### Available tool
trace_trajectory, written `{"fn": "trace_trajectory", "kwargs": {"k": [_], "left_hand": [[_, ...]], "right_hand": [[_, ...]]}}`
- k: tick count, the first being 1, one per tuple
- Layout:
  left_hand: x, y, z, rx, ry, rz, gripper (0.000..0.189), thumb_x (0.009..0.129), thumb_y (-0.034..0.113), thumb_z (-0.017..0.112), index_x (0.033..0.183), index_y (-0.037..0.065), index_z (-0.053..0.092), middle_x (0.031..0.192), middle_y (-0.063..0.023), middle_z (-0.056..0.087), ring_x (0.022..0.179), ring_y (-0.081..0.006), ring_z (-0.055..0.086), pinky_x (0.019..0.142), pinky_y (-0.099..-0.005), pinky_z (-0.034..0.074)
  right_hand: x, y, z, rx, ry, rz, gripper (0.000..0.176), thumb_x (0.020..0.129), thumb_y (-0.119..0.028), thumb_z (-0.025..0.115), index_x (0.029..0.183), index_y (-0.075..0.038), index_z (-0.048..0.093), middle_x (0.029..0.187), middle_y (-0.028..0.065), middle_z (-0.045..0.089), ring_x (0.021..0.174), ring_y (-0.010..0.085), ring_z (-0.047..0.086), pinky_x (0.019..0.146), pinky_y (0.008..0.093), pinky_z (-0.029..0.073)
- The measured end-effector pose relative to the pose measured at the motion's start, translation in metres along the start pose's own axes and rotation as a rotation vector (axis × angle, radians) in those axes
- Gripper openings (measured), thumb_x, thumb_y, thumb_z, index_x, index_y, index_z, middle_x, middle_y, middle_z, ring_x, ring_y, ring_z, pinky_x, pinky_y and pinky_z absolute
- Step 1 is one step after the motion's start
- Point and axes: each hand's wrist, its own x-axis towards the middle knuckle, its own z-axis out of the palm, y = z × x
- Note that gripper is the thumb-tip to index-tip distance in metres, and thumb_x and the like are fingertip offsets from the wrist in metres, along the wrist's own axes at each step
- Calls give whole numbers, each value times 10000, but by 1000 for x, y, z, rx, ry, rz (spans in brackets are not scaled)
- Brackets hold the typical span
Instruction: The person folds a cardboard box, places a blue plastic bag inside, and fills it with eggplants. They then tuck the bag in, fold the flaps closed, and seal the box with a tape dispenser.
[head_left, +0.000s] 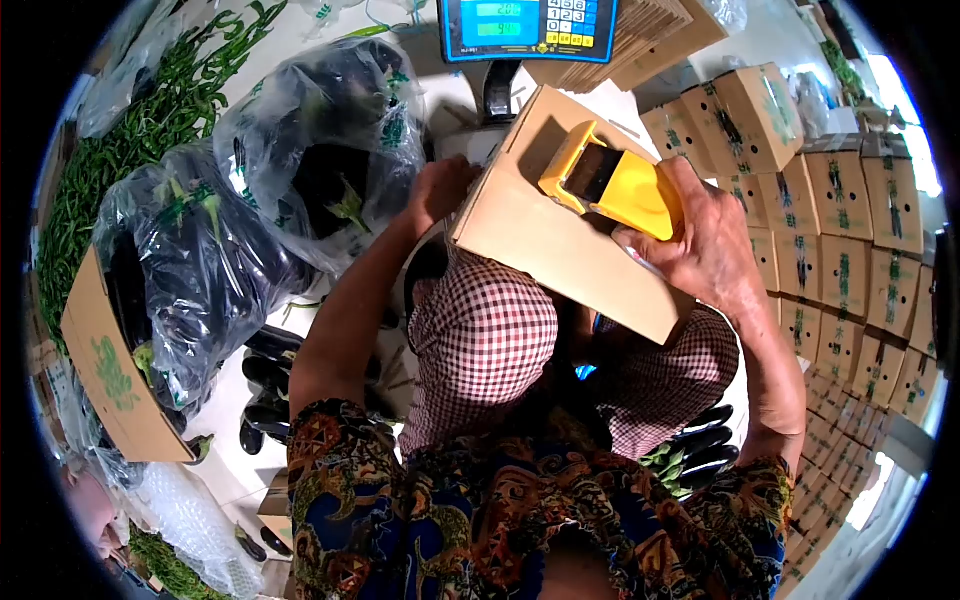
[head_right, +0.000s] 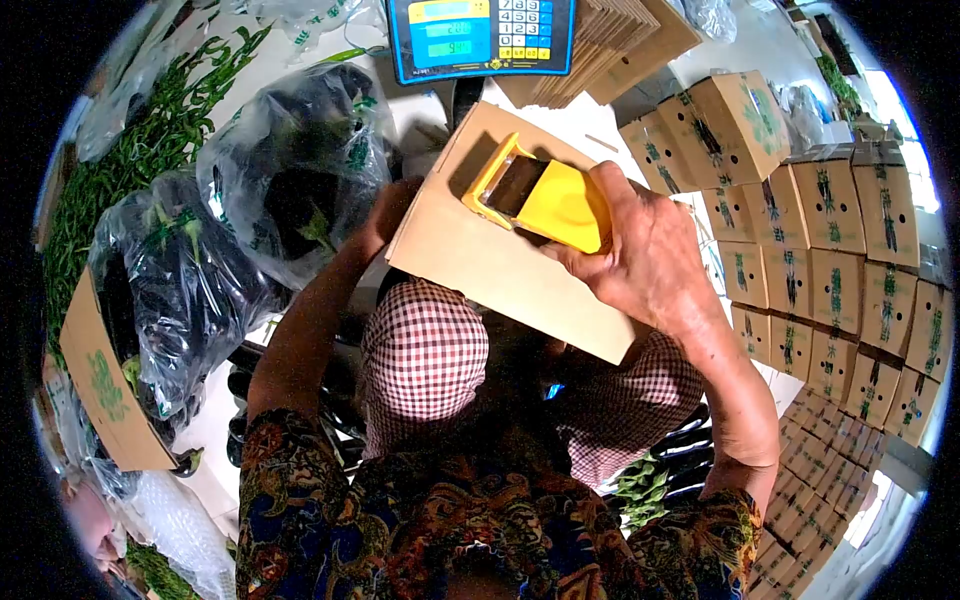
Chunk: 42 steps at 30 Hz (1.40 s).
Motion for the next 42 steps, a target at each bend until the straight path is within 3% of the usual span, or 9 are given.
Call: {"fn": "trace_trajectory", "kwargs": {"k": [4, 14, 16, 17, 21, 28, 29, 36, 42], "left_hand": [[36, 30, 4, -165, -24, -726, 511, 975, 484, 404, 1223, 75, 584, 1227, -158, 607, 1051, -257, 613, 880, -339, 487], [79, 90, 13, 272, -355, -98, 573, 981, 449, 410, 1334, -1, 452, 1327, -220, 508, 1219, -296, 505, 1023, -358, 393], [105, 134, 28, 298, -379, -169, 523, 1024, 367, 354, 1392, -5, 342, 1281, -188, 550, 1189, -250, 538, 994, -351, 442], [105, 113, 43, 320, -285, -166, 501, 954, 306, 535, 1335, 4, 414, 1101, -267, 615, 1043, -345, 622, 880, -419, 489], [98, 111, 46, 704, -304, 291, 425, 934, 274, 551, 1275, 50, 434, 942, -271, 634, 898, -431, 625, 756, -494, 512], [101, 140, 50, 824, -284, -67, 485, 954, 427, 408, 1350, 148, 439, 1086, -282, 612, 1004, -475, 576, 885, -521, 454], [101, 139, 50, 830, -286, -67, 491, 954, 432, 403, 1352, 145, 437, 1102, -282, 606, 1021, -473, 570, 897, -516, 447], [104, 150, 54, 819, -333, -205, 533, 956, 445, 371, 1386, 133, 413, 1251, -242, 555, 1158, -438, 522, 982, -457, 402], [106, 153, 57, 928, -283, -29, 487, 969, 336, 411, 1383, 82, 424, 1318, -208, 518, 1218, -375, 496, 1037, -420, 361]], "right_hand": [[1, 4, 3, -9, 17, -11, 511, 728, -309, 783, 1027, -12, 493, 695, 198, 661, 574, 303, 671, 581, 390, 560], [1, 4, 0, 3, 10, 22, 505, 736, -323, 758, 1021, 14, 513, 670, 214, 651, 607, 351, 664, 616, 435, 545], [2, 3, 1, -1, 25, 23, 487, 749, -333, 738, 1016, 10, 518, 660, 218, 643, 653, 371, 660, 636, 450, 532], [4, 4, 1, -3, 32, 6, 482, 753, -331, 734, 1016, 10, 517, 658, 219, 640, 647, 373, 656, 632, 452, 529], [-5, 12, -8, -36, 12, -49, 449, 771, -307, 723, 999, 12, 504, 625, 216, 611, 602, 376, 632, 598, 463, 510], [-87, 85, -30, 64, 9, -28, 391, 817, -368, 672, 992, -71, 487, 621, 122, 585, 526, 240, 602, 531, 382, 540], [-106, 107, -25, 40, 30, -1, 574, 777, -515, 687, 1108, -79, 513, 675, 110, 599, 569, 248, 621, 572, 363, 560], [-178, 154, -17, 138, 57, 238, 603, 742, -517, 747, 1074, -77, 503, 806, 141, 631, 735, 297, 663, 667, 401, 525], [-180, 179, 34, 188, 176, 164, 659, 736, -525, 746, 1150, -83, 485, 850, 145, 630, 799, 312, 663, 740, 418, 535]]}}
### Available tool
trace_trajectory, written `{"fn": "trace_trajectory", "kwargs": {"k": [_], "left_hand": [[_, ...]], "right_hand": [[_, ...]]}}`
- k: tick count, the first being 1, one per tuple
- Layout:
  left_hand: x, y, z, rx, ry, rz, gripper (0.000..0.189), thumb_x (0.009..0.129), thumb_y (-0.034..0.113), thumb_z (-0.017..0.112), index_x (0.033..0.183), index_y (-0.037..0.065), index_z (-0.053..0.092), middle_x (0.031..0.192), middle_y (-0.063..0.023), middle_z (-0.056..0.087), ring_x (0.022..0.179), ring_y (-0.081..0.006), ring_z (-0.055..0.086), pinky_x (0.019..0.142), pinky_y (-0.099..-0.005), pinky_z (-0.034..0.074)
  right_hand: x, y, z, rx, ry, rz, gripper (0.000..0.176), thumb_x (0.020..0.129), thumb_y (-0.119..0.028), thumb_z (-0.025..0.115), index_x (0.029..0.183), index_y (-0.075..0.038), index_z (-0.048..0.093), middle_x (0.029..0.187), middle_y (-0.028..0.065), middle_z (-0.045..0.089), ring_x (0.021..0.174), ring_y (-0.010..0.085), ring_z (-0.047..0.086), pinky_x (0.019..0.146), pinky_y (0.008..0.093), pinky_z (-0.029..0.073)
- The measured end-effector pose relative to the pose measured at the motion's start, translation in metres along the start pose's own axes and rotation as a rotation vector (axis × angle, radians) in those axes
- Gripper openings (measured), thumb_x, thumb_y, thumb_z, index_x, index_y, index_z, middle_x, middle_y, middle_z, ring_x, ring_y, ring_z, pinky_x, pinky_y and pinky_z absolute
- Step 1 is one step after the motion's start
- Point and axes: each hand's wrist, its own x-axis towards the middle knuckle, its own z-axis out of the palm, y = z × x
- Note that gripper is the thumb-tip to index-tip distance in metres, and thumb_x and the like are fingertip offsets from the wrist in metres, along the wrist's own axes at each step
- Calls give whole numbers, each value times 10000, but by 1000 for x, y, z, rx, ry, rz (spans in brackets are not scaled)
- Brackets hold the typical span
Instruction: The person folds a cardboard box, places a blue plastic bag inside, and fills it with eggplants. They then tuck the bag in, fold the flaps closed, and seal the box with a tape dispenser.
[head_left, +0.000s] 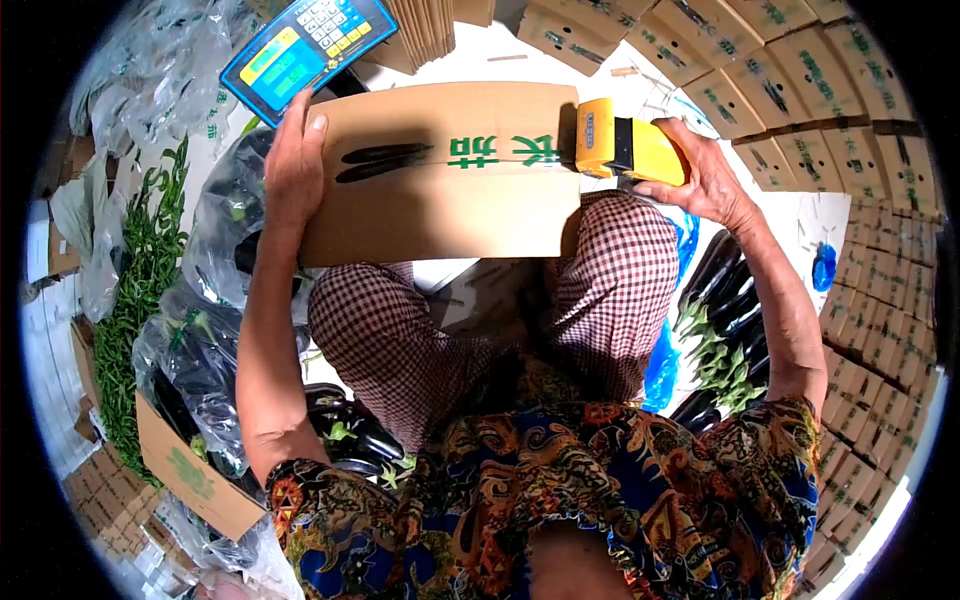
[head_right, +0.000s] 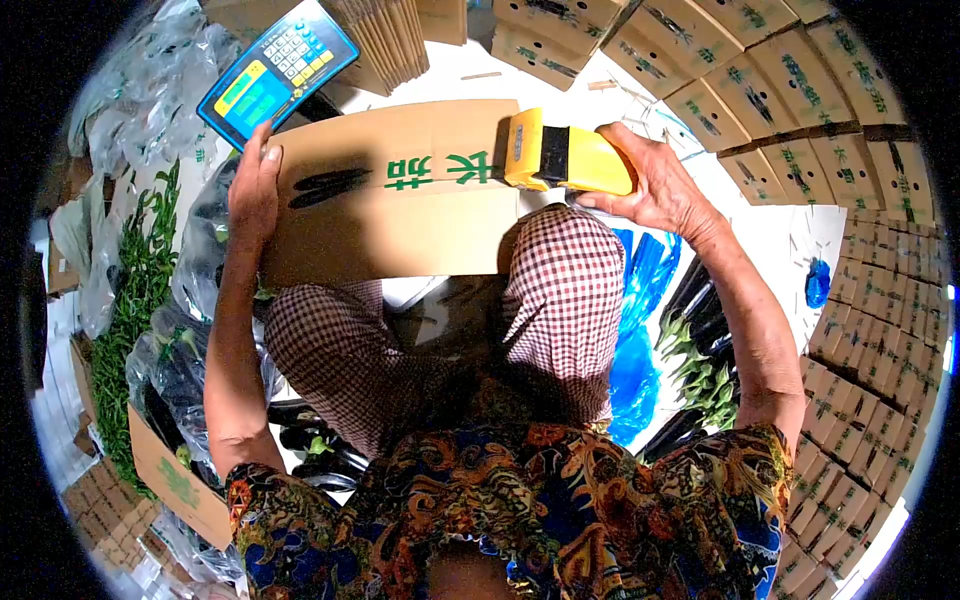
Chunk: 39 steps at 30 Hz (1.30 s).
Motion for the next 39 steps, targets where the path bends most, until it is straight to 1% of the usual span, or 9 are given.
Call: {"fn": "trace_trajectory", "kwargs": {"k": [2, 7, 9, 11, 14, 17, 21, 24, 39], "left_hand": [[3, 1, 3, 167, 124, 210, 431, 961, 238, 455, 1353, 60, 463, 1296, -182, 539, 1212, -326, 507, 1055, -408, 355], [49, 81, 29, 235, -86, 806, 401, 961, 239, 433, 1312, 61, 507, 1359, -153, 502, 1278, -278, 461, 1084, -396, 343], [61, 126, 67, -98, -179, 918, 356, 965, 205, 404, 1254, 54, 547, 1360, -115, 511, 1237, -268, 500, 1065, -391, 377], [87, 131, 132, -598, -321, 1288, 317, 972, 209, 388, 1178, 61, 577, 1280, -110, 557, 1162, -286, 544, 1024, -395, 409], [73, 149, 136, -198, -649, 877, 295, 981, 254, 409, 1138, 67, 575, 1163, -118, 596, 1082, -310, 567, 959, -395, 438], [69, 153, 120, -192, -658, 788, 293, 972, 286, 450, 1091, 55, 585, 1030, -127, 617, 987, -342, 587, 883, -403, 462], [75, 135, 114, -352, -589, 788, 282, 956, 278, 497, 1014, 23, 603, 953, -137, 624, 897, -333, 606, 822, -399, 485], [78, 134, 116, -248, -580, 780, 279, 949, 276, 506, 1004, 20, 603, 950, -132, 621, 894, -321, 610, 807, -392, 486], [72, 138, 114, -216, -550, 785, 249, 910, 253, 550, 981, 21, 607, 909, -128, 628, 858, -305, 626, 767, -381, 499]], "right_hand": [[-5, 4, 10, 32, 16, 7, 662, 739, -522, 740, 1161, -84, 479, 875, 159, 629, 846, 332, 656, 767, 431, 531], [-4, 2, 19, 34, 42, 18, 639, 753, -481, 728, 1172, -70, 473, 924, 180, 622, 893, 346, 647, 793, 441, 529], [-2, -1, 18, 36, 43, 27, 628, 745, -441, 745, 1167, -59, 479, 935, 179, 621, 889, 349, 646, 795, 439, 529], [-3, -3, 15, 51, 40, 55, 614, 743, -414, 753, 1161, -52, 485, 938, 179, 621, 887, 350, 646, 795, 441, 529], [-6, -3, 18, 69, 71, 29, 635, 739, -430, 764, 1164, -44, 496, 934, 169, 622, 877, 338, 650, 771, 425, 530], [-4, -13, 15, 85, 91, -12, 638, 731, -421, 781, 1167, -44, 506, 923, 157, 622, 864, 322, 653, 746, 406, 530], [5, -20, 15, 78, 89, -64, 601, 727, -358, 798, 1156, -47, 514, 921, 148, 627, 842, 319, 659, 723, 395, 535], [9, -20, 19, 77, 98, -63, 568, 739, -335, 784, 1150, -48, 517, 916, 155, 634, 836, 324, 665, 719, 402, 538], [3, -4, 22, 150, 25, 72, 582, 736, -389, 764, 1143, -50, 525, 896, 158, 639, 832, 315, 669, 736, 389, 536]]}}
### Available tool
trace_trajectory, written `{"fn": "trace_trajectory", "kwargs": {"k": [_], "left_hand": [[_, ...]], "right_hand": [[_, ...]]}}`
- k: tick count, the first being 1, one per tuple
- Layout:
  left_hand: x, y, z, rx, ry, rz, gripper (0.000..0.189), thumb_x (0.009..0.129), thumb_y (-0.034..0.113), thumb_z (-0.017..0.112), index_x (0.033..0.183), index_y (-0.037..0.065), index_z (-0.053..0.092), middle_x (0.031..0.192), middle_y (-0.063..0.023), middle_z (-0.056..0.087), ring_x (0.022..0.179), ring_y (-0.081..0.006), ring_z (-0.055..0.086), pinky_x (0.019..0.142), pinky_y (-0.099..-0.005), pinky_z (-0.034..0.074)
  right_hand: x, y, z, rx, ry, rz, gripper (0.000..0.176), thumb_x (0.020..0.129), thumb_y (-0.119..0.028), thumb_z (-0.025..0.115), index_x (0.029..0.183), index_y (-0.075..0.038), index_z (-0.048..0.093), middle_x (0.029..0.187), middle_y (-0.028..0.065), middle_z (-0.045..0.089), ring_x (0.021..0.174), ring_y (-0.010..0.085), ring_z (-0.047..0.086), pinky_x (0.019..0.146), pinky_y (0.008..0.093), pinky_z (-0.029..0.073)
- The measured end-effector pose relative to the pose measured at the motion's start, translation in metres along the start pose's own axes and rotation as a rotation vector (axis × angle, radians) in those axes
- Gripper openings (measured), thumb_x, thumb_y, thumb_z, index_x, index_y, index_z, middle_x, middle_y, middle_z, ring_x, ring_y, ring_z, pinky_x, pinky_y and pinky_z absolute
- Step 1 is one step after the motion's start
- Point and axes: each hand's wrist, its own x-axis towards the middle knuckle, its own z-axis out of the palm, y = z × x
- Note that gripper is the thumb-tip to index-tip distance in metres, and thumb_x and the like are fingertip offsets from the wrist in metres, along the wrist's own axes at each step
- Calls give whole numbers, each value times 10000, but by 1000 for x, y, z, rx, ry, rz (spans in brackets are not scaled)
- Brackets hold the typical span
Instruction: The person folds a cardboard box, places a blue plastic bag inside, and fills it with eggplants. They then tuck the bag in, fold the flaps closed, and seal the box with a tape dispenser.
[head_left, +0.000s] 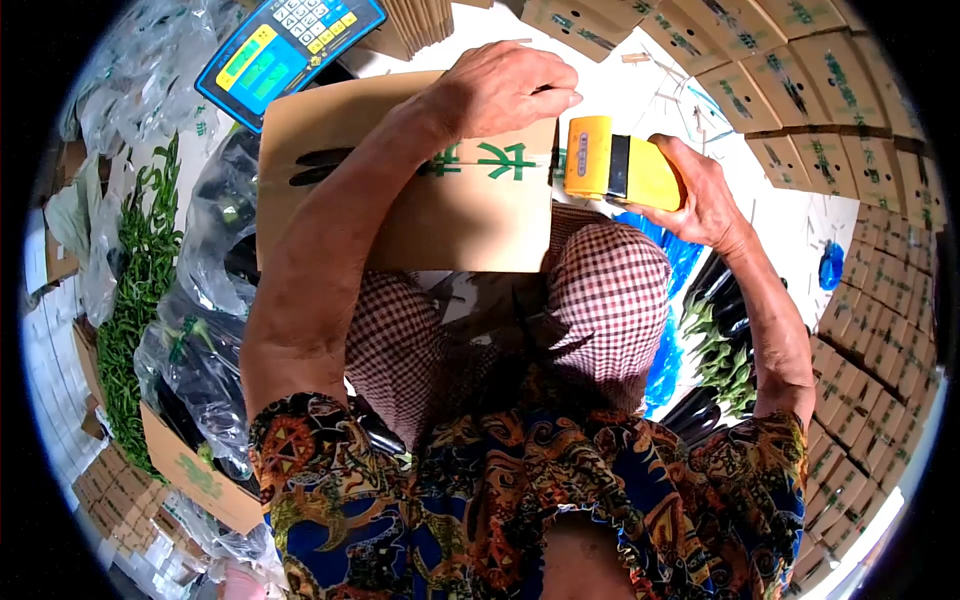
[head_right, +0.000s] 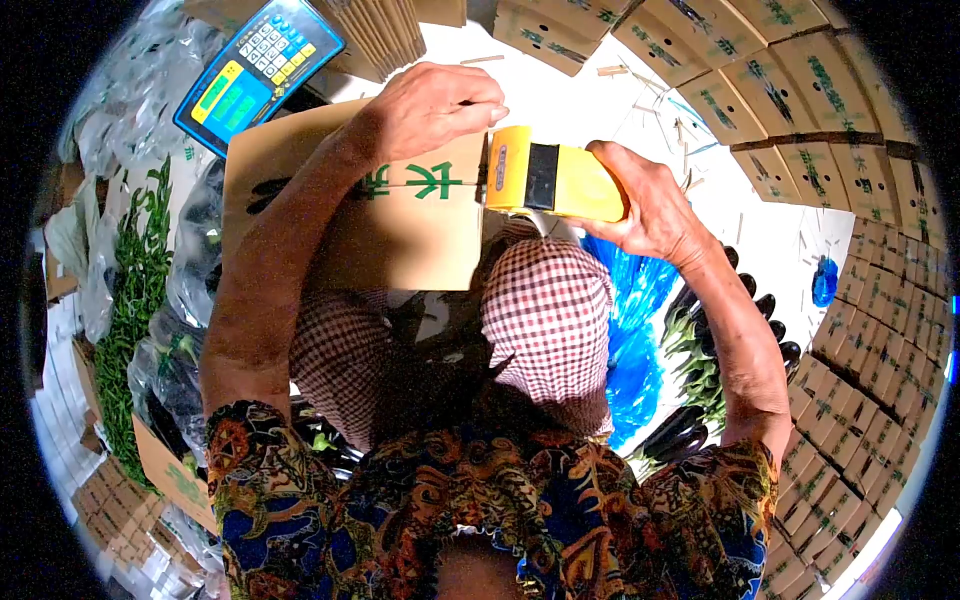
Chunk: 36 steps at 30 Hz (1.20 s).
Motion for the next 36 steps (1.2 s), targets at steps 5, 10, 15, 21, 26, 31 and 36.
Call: {"fn": "trace_trajectory", "kwargs": {"k": [5, 10, 15, 21, 26, 31, 36], "left_hand": [[2, 2, 0, -48, 36, 59, 215, 901, 205, 555, 958, 2, 602, 902, -126, 627, 847, -296, 625, 765, -370, 498], [-2, -6, 1, -55, 44, 58, 201, 894, 180, 565, 977, 2, 607, 951, -127, 639, 878, -276, 634, 796, -354, 501], [-40, -14, -23, -102, 320, 41, 241, 874, 222, 611, 1048, 57, 640, 1042, -130, 659, 974, -299, 628, 858, -383, 496], [-197, -40, -88, 131, 468, -945, 627, 930, 485, 493, 1347, 17, 484, 1364, -207, 498, 1261, -285, 480, 1052, -367, 351], [-203, -25, -81, -373, 517, -1090, 668, 947, 512, 450, 1377, 1, 455, 1396, -141, 472, 1295, -229, 421, 1086, -332, 294], [-197, -27, -81, -311, 548, -1068, 633, 954, 495, 449, 1368, 16, 472, 1384, -144, 485, 1276, -215, 439, 1076, -330, 306], [-192, -23, -83, -456, 576, -1126, 599, 961, 476, 458, 1345, 18, 494, 1317, -117, 536, 1192, -201, 505, 1016, -328, 382]], "right_hand": [[3, 11, 2, 10, 4, -23, 575, 738, -404, 770, 1121, -54, 521, 902, 164, 640, 839, 321, 670, 738, 398, 537], [11, 25, 38, 98, -12, -8, 570, 757, -426, 757, 1095, -60, 480, 913, 169, 628, 847, 345, 660, 734, 414, 537], [15, 39, 69, 142, 6, -34, 662, 785, -446, 738, 1152, -10, 401, 936, 197, 649, 901, 351, 670, 766, 409, 540], [19, 39, 91, 206, 30, -46, 664, 782, -389, 760, 1157, 1, 376, 965, 200, 640, 891, 353, 669, 766, 403, 540], [18, 56, 116, 247, 24, 4, 679, 789, -411, 747, 1169, 3, 366, 961, 222, 623, 903, 368, 657, 761, 414, 534], [-11, 115, 156, 132, -80, 99, 597, 811, -436, 704, 1115, -35, 381, 921, 257, 581, 855, 428, 626, 737, 467, 521], [-11, 108, 131, 33, -174, 69, 550, 814, -399, 692, 1062, -28, 370, 876, 231, 552, 864, 440, 597, 760, 473, 504]]}}
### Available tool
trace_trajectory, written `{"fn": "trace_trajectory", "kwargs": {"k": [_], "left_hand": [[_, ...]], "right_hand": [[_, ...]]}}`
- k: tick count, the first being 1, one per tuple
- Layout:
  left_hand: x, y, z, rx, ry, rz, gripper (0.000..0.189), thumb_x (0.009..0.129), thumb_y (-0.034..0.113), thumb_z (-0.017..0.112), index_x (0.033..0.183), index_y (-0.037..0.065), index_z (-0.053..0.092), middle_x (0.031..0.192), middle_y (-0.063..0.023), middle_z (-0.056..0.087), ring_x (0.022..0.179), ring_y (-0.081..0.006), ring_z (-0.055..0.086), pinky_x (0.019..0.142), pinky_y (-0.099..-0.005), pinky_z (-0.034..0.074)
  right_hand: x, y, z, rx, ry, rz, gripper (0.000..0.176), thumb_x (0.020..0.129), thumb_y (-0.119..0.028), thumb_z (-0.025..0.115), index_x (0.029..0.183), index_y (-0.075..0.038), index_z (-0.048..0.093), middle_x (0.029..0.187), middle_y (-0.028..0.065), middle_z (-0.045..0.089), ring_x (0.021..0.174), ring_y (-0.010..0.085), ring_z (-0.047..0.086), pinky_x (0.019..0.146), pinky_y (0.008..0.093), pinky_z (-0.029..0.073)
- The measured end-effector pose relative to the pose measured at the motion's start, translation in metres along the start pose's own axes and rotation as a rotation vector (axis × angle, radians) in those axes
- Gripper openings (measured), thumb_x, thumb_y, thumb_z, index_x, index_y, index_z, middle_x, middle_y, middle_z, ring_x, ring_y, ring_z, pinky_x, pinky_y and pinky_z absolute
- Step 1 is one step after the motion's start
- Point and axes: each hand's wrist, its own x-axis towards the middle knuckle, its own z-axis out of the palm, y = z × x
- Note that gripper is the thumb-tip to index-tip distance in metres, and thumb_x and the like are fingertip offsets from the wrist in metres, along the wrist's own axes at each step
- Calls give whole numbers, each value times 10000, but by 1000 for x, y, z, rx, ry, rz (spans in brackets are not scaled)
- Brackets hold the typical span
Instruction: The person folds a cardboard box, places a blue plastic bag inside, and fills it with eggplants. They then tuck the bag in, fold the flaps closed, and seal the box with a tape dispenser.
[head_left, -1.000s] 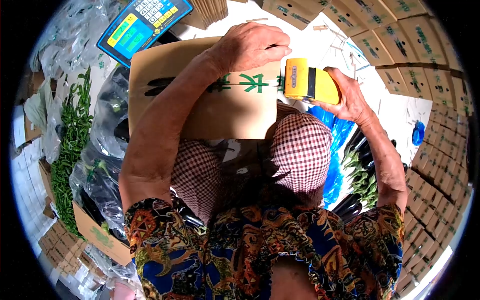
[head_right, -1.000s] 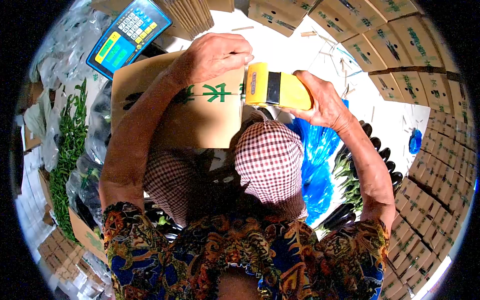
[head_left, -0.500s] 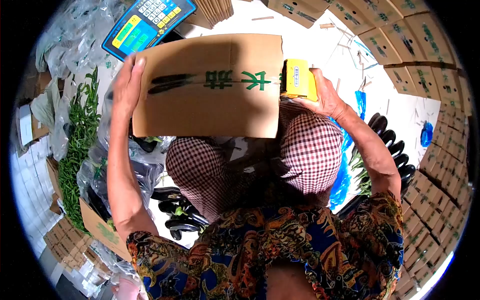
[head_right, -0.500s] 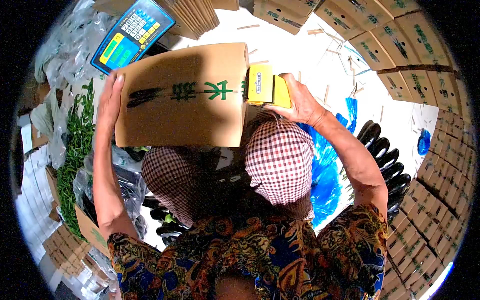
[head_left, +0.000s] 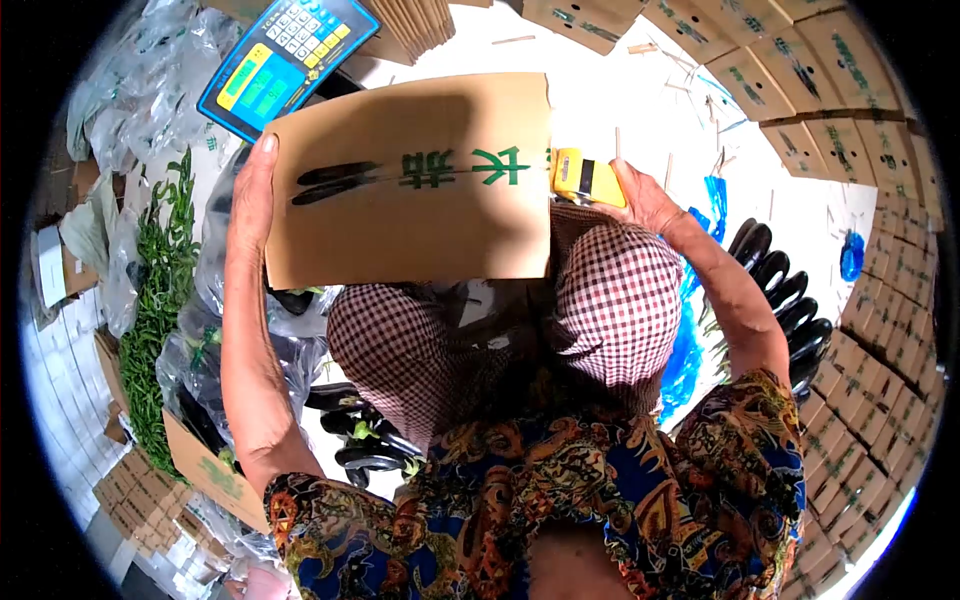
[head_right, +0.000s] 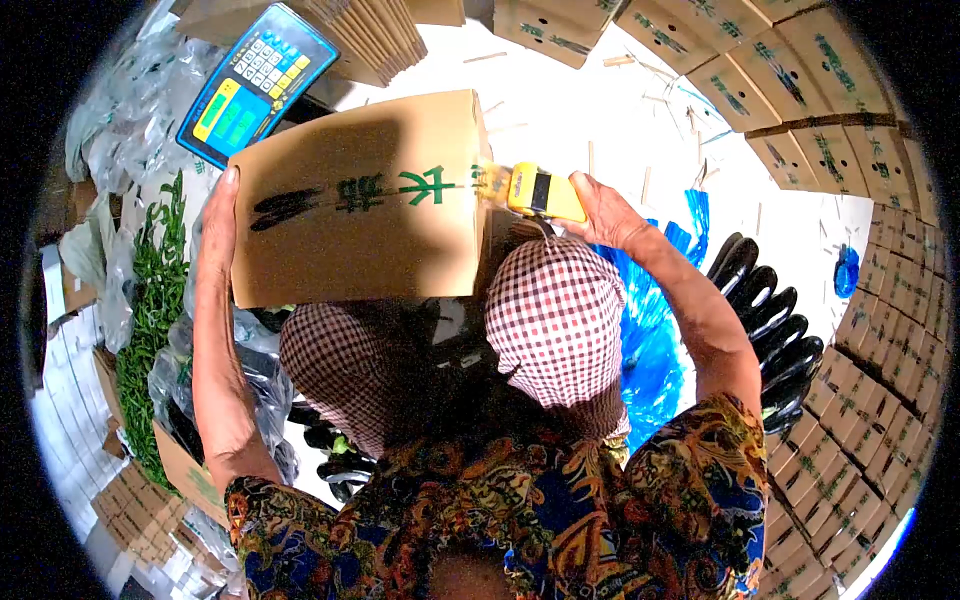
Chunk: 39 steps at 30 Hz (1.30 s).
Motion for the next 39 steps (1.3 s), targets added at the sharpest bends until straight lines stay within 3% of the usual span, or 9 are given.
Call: {"fn": "trace_trajectory", "kwargs": {"k": [8, 10, 12, 14, 19, 32, 35, 36, 39], "left_hand": [[-9, 9, 11, 30, 63, -12, 609, 953, 479, 478, 1346, 14, 496, 1308, -114, 543, 1179, -207, 514, 1011, -324, 385], [-1, 3, 9, 2, 34, -13, 605, 957, 473, 471, 1349, 11, 494, 1312, -113, 541, 1187, -206, 508, 1017, -320, 377], [-3, 4, 8, 36, 44, 0, 603, 960, 469, 466, 1352, 12, 491, 1314, -114, 539, 1188, -205, 507, 1017, -319, 377], [0, 0, 6, 45, 53, 32, 595, 965, 457, 457, 1357, 11, 486, 1319, -114, 534, 1186, -205, 508, 1015, -321, 379], [0, 0, 5, 26, 43, -26, 596, 970, 458, 446, 1364, 12, 475, 1308, -102, 538, 1167, -183, 511, 1000, -313, 390], [7, 2, 8, 102, 114, -51, 628, 956, 490, 459, 1353, 5, 487, 1295, -109, 547, 1128, -194, 534, 972, -311, 411], [6, 7, 10, 112, 114, -62, 625, 960, 485, 453, 1352, 0, 486, 1295, -110, 548, 1136, -201, 532, 981, -316, 405], [1, 4, 11, 123, 110, -86, 624, 961, 483, 451, 1352, -1, 485, 1295, -111, 549, 1139, -204, 531, 983, -318, 403], [-2, 0, 14, 90, 105, -32, 652, 953, 503, 453, 1345, -17, 485, 1301, -133, 542, 1146, -216, 527, 994, -326, 394]], "right_hand": [[36, -95, -45, -577, -86, 143, 376, 748, -107, 687, 1048, -30, 474, 924, 211, 638, 866, 375, 646, 736, 438, 531], [56, -114, -67, -645, -165, -34, 395, 721, -113, 714, 1062, -46, 526, 942, 165, 662, 899, 336, 652, 754, 406, 525], [82, -143, -85, -649, -502, 188, 538, 683, -156, 751, 1155, -31, 526, 977, 95, 668, 990, 283, 629, 840, 376, 486], [80, -153, -80, -854, -447, 99, 566, 677, -171, 757, 1179, -48, 527, 1008, 99, 666, 1020, 281, 619, 869, 383, 476], [93, -149, -99, -600, -579, 234, 498, 698, -218, 731, 1156, -90, 584, 1050, 78, 660, 1083, 266, 585, 914, 365, 442], [101, -138, -82, -747, -434, 21, 375, 687, -282, 752, 1031, -144, 693, 1010, 20, 672, 1052, 225, 608, 864, 350, 481], [90, -171, -102, -779, -614, 165, 456, 655, -351, 791, 1054, -150, 699, 1016, 4, 677, 1044, 210, 614, 835, 347, 492], [80, -158, -102, -835, -507, -24, 322, 762, -294, 688, 1057, -167, 698, 985, 3, 688, 996, 173, 638, 792, 338, 514], [104, -124, -58, -780, -533, 23, 253, 766, -288, 685, 965, -137, 729, 1005, 18, 685, 995, 176, 642, 780, 343, 523]]}}
